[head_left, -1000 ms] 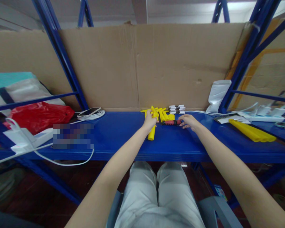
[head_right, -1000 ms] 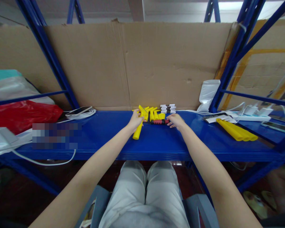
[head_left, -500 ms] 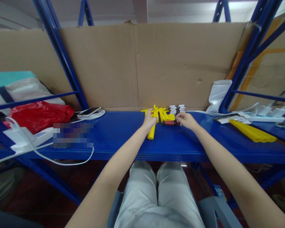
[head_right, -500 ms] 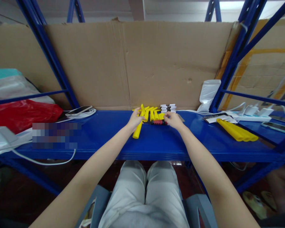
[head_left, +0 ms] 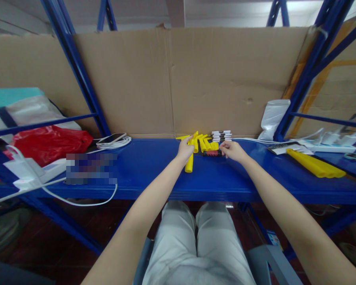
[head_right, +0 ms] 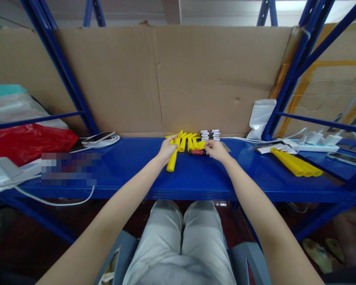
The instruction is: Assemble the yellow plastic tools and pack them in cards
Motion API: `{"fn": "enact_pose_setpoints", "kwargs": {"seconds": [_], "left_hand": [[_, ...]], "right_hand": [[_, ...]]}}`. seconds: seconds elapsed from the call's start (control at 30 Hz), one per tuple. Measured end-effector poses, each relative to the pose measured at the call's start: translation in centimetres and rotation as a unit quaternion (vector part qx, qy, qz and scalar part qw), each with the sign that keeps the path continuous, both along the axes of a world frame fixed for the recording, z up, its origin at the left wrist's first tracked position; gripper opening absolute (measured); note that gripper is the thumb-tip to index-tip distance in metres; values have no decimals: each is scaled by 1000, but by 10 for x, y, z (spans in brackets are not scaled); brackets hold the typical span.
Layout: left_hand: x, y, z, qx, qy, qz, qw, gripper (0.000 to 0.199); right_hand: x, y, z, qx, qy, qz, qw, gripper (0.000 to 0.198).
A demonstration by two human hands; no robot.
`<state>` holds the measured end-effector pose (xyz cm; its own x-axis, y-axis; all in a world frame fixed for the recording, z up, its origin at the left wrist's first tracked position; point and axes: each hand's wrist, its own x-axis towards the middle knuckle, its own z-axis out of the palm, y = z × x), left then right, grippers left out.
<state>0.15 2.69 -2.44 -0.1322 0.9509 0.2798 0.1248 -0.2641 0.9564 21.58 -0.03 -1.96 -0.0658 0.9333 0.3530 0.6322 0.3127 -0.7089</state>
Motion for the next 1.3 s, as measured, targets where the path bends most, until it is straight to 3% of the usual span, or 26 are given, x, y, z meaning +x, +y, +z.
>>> {"fn": "enact_pose_setpoints", "kwargs": {"seconds": [0.37,0.9,1.13,1.3], "left_hand": [[1,27,-26,35,56,22,998,55],[4,11,-14,25,143,51,988,43],[1,-2,-9,149,283,47,947,36],[3,-12,-5,193,335,14,922,30]], "right_hand": [[-2,-4,2,-1,-16,0,1000,21],[-4,-7,3,-9,-35,10,999,19],[0,-2,-1,11,-65,17,998,15],[9,9,-5,76,-122,18,989,13]]}}
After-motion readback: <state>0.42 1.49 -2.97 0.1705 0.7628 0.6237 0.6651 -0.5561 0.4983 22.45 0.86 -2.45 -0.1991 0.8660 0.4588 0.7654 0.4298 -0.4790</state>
